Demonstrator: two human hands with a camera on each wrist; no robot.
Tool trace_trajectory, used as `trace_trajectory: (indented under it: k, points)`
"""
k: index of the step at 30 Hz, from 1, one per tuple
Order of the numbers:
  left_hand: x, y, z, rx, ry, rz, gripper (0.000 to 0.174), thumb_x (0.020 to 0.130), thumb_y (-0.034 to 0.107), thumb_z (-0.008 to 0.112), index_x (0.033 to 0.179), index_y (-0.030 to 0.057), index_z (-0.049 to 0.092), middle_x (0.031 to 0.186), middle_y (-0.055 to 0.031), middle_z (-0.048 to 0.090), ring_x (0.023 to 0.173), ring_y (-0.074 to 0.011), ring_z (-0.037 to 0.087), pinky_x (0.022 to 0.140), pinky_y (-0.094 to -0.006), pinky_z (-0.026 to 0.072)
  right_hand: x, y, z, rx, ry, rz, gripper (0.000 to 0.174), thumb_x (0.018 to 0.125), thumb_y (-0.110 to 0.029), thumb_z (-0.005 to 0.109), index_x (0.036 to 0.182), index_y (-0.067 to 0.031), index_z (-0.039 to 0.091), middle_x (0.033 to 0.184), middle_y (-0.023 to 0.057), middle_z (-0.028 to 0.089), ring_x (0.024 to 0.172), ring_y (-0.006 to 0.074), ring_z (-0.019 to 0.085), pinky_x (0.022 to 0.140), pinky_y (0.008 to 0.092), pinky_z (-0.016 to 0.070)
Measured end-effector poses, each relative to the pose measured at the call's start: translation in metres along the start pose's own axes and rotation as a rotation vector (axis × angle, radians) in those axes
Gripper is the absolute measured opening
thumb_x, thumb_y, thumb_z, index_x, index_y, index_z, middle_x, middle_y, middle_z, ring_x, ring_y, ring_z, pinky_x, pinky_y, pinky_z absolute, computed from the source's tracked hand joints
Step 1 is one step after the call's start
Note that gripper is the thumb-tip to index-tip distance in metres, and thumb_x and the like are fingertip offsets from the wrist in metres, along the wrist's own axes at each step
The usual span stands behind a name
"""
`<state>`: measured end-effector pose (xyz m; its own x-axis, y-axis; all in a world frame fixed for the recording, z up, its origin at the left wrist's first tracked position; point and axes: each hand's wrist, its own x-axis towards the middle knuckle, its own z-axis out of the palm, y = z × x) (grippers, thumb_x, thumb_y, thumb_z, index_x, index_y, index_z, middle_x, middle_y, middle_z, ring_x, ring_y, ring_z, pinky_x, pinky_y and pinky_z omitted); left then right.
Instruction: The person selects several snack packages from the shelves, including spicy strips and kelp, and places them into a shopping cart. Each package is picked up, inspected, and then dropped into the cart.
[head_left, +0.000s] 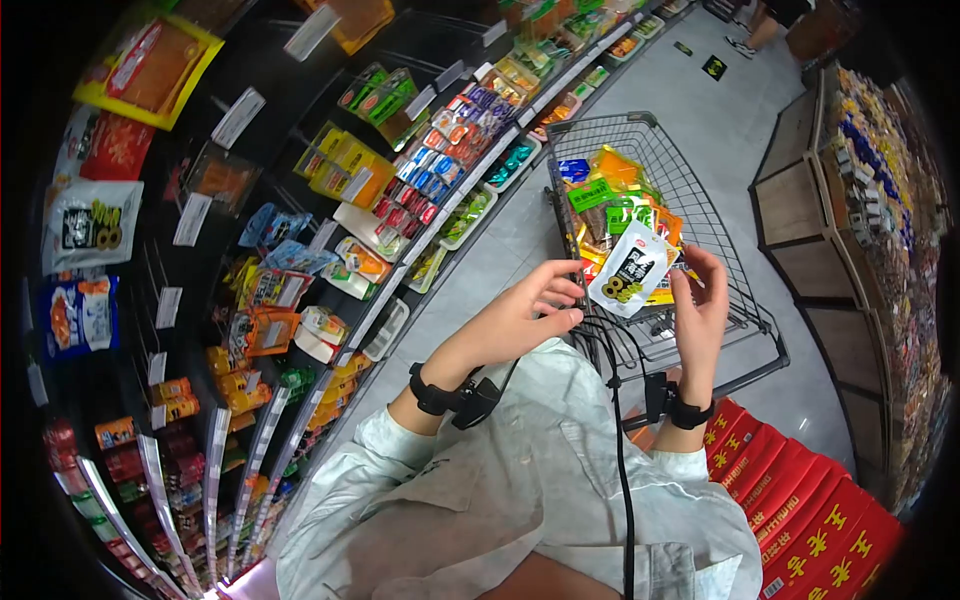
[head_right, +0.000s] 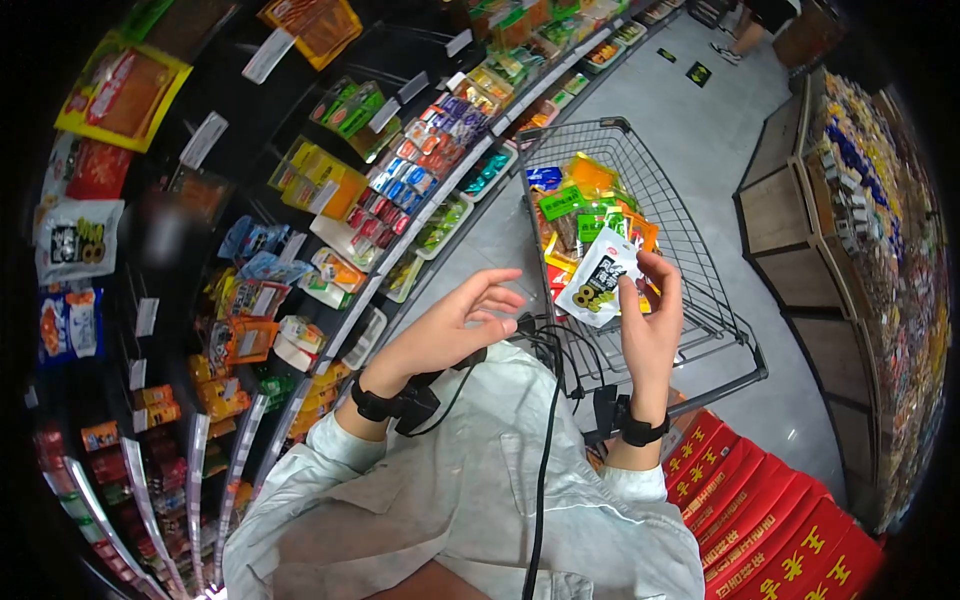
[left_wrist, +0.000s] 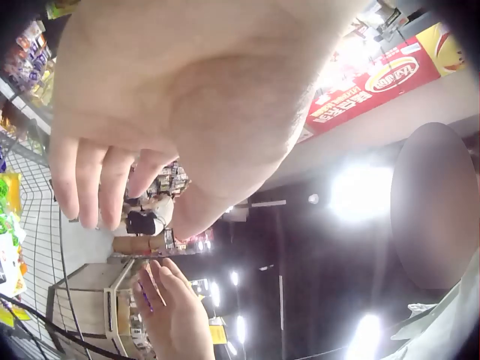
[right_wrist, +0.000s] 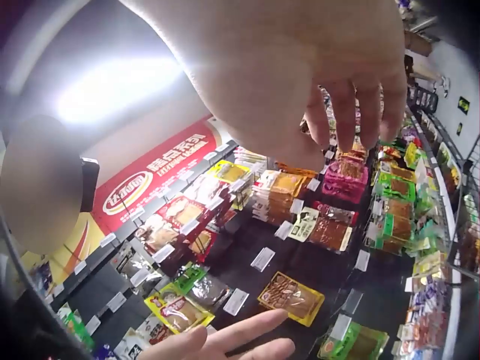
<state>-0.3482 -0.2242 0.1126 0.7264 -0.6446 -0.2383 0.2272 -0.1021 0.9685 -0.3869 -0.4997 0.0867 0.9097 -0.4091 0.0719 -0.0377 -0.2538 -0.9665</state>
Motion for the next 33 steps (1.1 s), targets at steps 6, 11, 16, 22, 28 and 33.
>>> trace_trajectory:
  k: [6,11,16,22,28,33]
  points:
    - [-0.050,0.001,-0.034,0.010,0.082,0.030,0.064,0.102,0.014,0.066,0.156,0.0047,0.034,0.130,-0.0125,0.062,0.119,-0.0166,0.060,0.102,-0.0322,0.0487,-0.002,-0.034,0.049,0.122,-0.100,-0.095,0.021,0.098,-0.001,0.066,0.119,-0.0002,0.062,0.111,0.0067,0.070,0.103,0.0143,0.067,0.092,0.0279,0.0521]
    - [-0.099,-0.005,-0.054,-0.084,0.305,0.135,0.065,0.103,0.014,0.064,0.158,0.0051,0.029,0.128,-0.0134,0.062,0.116,-0.0171,0.062,0.099,-0.0325,0.0502,-0.015,-0.065,0.095,0.102,-0.230,-0.141,0.010,0.099,-0.003,0.067,0.108,0.0001,0.066,0.099,0.0035,0.071,0.093,0.0104,0.067,0.085,0.0248,0.0520]
    - [-0.163,-0.023,-0.070,-0.132,0.397,0.162,0.058,0.104,0.013,0.063,0.154,0.0042,0.037,0.126,-0.0122,0.063,0.114,-0.0164,0.062,0.099,-0.0316,0.0505,-0.033,-0.091,0.144,0.092,-0.374,-0.222,0.008,0.100,-0.003,0.066,0.107,0.0000,0.067,0.098,0.0026,0.071,0.091,0.0085,0.067,0.081,0.0231,0.0518]
    - [-0.230,-0.048,-0.088,-0.126,0.524,0.235,0.046,0.104,0.014,0.063,0.146,0.0026,0.048,0.122,-0.0095,0.064,0.111,-0.0151,0.062,0.100,-0.0307,0.0502,-0.084,-0.116,0.210,0.146,-0.525,-0.264,0.008,0.100,-0.003,0.065,0.107,-0.0009,0.068,0.094,-0.0004,0.069,0.083,0.0048,0.062,0.075,0.0201,0.0486]
    - [-0.262,-0.077,-0.092,-0.158,0.592,0.278,0.040,0.104,0.016,0.063,0.141,0.0024,0.053,0.118,-0.0078,0.066,0.110,-0.0137,0.063,0.096,-0.0307,0.0513,-0.115,-0.130,0.257,0.055,-0.762,-0.260,0.005,0.101,-0.003,0.065,0.105,0.0005,0.066,0.097,0.0022,0.069,0.087,0.0064,0.063,0.078,0.0203,0.0492]
    - [-0.276,-0.083,-0.105,-0.166,0.671,0.293,0.040,0.104,0.019,0.064,0.140,0.0023,0.054,0.119,-0.0103,0.067,0.108,-0.0157,0.065,0.096,-0.0318,0.0518,-0.120,-0.144,0.293,0.048,-0.818,-0.306,0.005,0.100,0.000,0.064,0.105,0.0007,0.066,0.096,0.0026,0.069,0.089,0.0083,0.064,0.079,0.0217,0.0491]
